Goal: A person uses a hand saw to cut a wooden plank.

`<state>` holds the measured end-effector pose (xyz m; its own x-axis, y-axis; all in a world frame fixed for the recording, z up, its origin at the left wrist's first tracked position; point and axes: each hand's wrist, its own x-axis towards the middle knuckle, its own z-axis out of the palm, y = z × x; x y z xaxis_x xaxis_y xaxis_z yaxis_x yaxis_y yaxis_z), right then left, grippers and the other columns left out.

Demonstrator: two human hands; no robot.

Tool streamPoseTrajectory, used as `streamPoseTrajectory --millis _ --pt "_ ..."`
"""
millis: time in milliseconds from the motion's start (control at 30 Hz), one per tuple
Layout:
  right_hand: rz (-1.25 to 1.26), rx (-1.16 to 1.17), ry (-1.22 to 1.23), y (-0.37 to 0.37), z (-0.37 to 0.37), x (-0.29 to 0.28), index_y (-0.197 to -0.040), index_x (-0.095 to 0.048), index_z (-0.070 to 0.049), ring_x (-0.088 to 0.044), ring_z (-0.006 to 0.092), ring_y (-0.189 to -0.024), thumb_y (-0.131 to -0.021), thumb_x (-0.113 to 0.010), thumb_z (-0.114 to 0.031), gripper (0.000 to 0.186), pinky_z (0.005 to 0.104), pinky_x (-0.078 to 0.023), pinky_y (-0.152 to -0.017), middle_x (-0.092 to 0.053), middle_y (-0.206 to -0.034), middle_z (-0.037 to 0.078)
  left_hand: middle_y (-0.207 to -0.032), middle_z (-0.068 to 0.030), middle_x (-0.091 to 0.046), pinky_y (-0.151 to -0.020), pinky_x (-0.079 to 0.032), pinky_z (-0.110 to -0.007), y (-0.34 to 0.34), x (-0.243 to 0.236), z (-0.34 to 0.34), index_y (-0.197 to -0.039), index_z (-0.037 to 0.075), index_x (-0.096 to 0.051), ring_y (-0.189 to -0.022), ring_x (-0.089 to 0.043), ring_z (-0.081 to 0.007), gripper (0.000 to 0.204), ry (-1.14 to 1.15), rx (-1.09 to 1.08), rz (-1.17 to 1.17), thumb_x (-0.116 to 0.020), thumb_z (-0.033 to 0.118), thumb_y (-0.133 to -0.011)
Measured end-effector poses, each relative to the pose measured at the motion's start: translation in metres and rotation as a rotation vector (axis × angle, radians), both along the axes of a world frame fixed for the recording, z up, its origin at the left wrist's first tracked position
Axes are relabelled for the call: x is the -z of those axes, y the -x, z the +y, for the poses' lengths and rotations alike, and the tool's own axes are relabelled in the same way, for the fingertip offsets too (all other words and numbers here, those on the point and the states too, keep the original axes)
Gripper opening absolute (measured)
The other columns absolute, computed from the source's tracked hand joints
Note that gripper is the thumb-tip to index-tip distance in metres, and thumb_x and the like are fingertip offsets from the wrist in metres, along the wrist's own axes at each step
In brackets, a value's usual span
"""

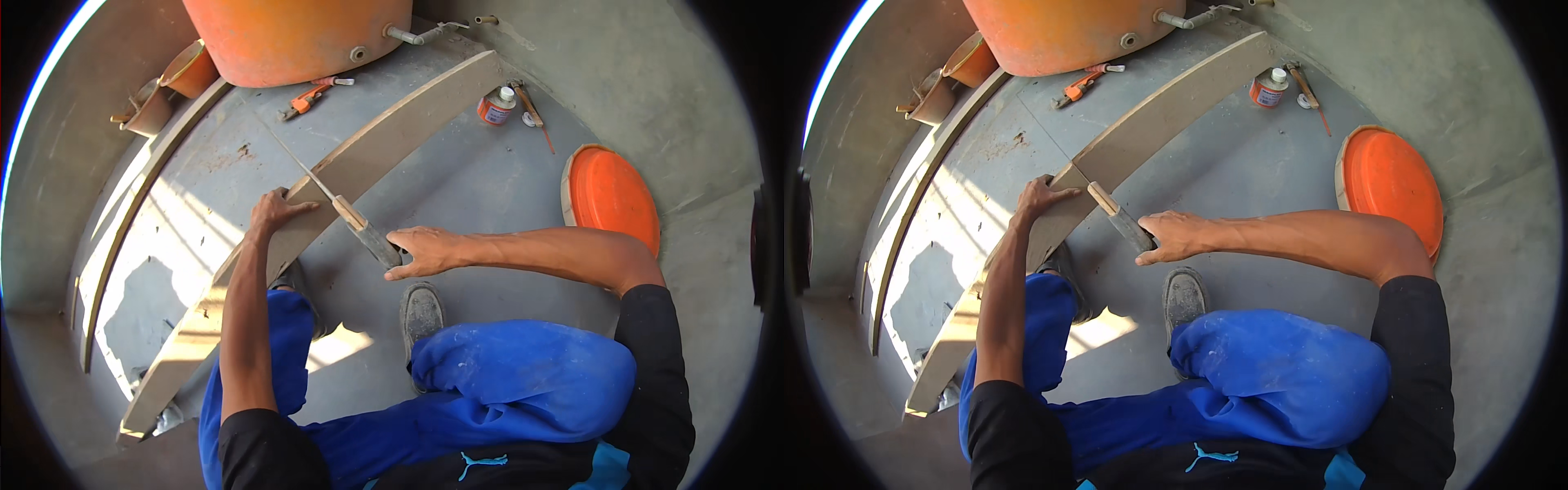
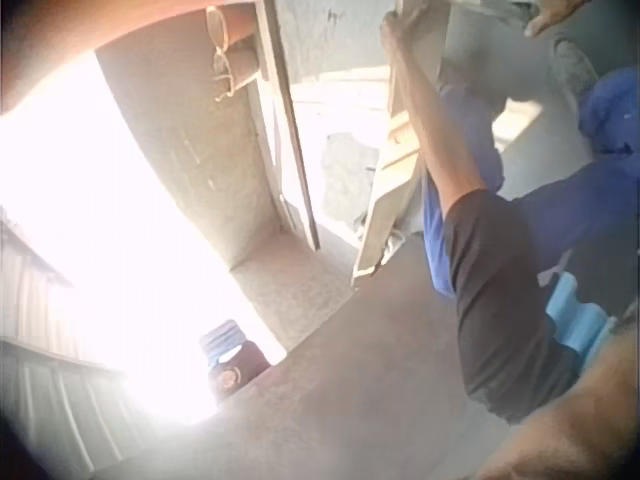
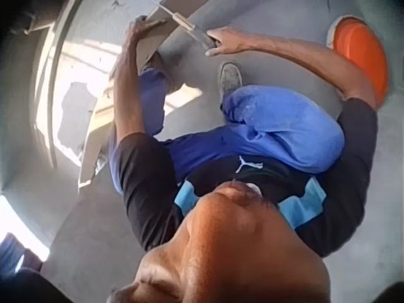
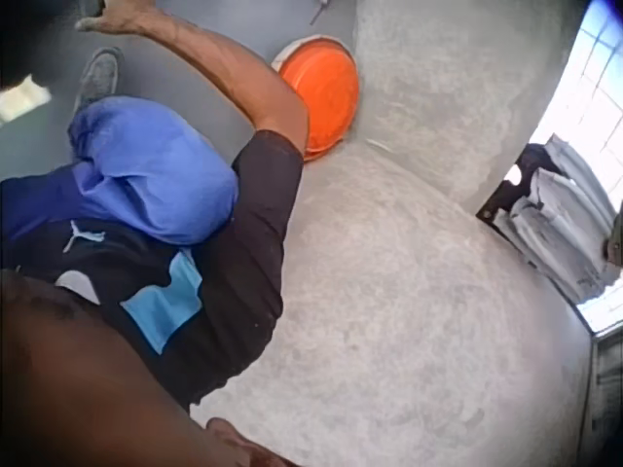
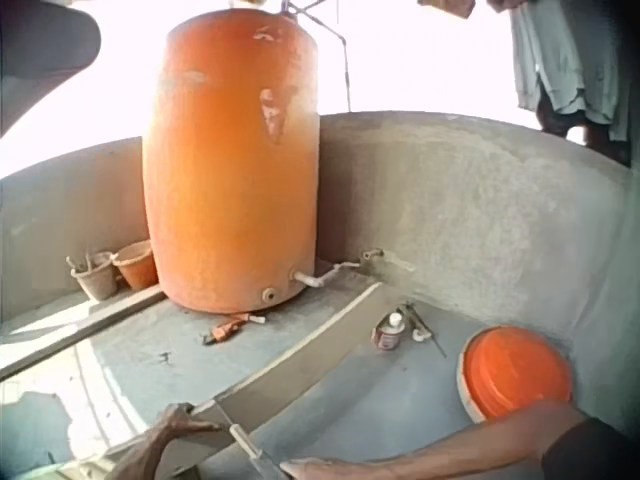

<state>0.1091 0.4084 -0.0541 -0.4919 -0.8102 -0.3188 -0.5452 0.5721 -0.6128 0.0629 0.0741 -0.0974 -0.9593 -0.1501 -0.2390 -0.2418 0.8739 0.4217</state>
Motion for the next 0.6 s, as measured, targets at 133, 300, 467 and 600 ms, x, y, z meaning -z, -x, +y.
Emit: streamPoseTrajectory --millis 133,300,467,600 --pt "0.000 -0.120 -0.199 0.003 0.014 -0.012 -0.123 -0.047 0.003 -0.054 0.0399 -0.111 -0.077 -0.066 -0.052 0.074 0.0476 -0.044 -0.092 -0.058 -0.115 0.026 -0.101 -0.0173 -0.068 -0.085 -0.050 -0.039 -0.002 0.007 0.009 -0.105 0.001 -0.066 -0.096 -0.066 -0.0285 0.090 0.019 -0.013 0.001 -0.072 0.074 -0.054" --pt "0.088 -0.070 -0.331 -0.003 -0.021 0.016 -0.123 -0.047 0.002 -0.055 0.0397 -0.112 -0.076 -0.067 -0.053 0.075 0.0468 -0.044 -0.094 -0.058 -0.117 0.027 -0.105 -0.0173 -0.067 -0.087 -0.049 -0.040 -0.013 0.008 0.006 -0.106 0.001 -0.065 -0.099 -0.065 -0.0299 0.092 0.062 -0.016 0.040 -0.071 0.076 -0.053" --pt "0.098 0.458 -0.295 -0.029 -0.049 0.054 -0.112 -0.051 0.002 -0.060 0.0396 -0.102 -0.076 -0.070 -0.040 0.058 0.0478 -0.046 -0.088 -0.063 -0.106 0.025 -0.106 -0.0178 -0.067 -0.087 -0.050 -0.039 -0.012 0.006 0.013 -0.107 0.001 -0.065 -0.102 -0.064 -0.0298 0.094 0.045 -0.016 0.022 -0.069 0.078 -0.054" --pt "0.130 0.675 0.152 -0.040 -0.043 0.100 -0.104 -0.055 0.002 -0.064 0.0352 -0.095 -0.071 -0.069 -0.028 0.047 0.0447 -0.048 -0.082 -0.064 -0.097 0.026 -0.105 -0.0182 -0.067 -0.087 -0.050 -0.039 -0.005 0.006 0.009 -0.111 0.001 -0.063 -0.100 -0.065 -0.0291 0.095 0.060 0.012 0.050 -0.070 0.076 -0.054"
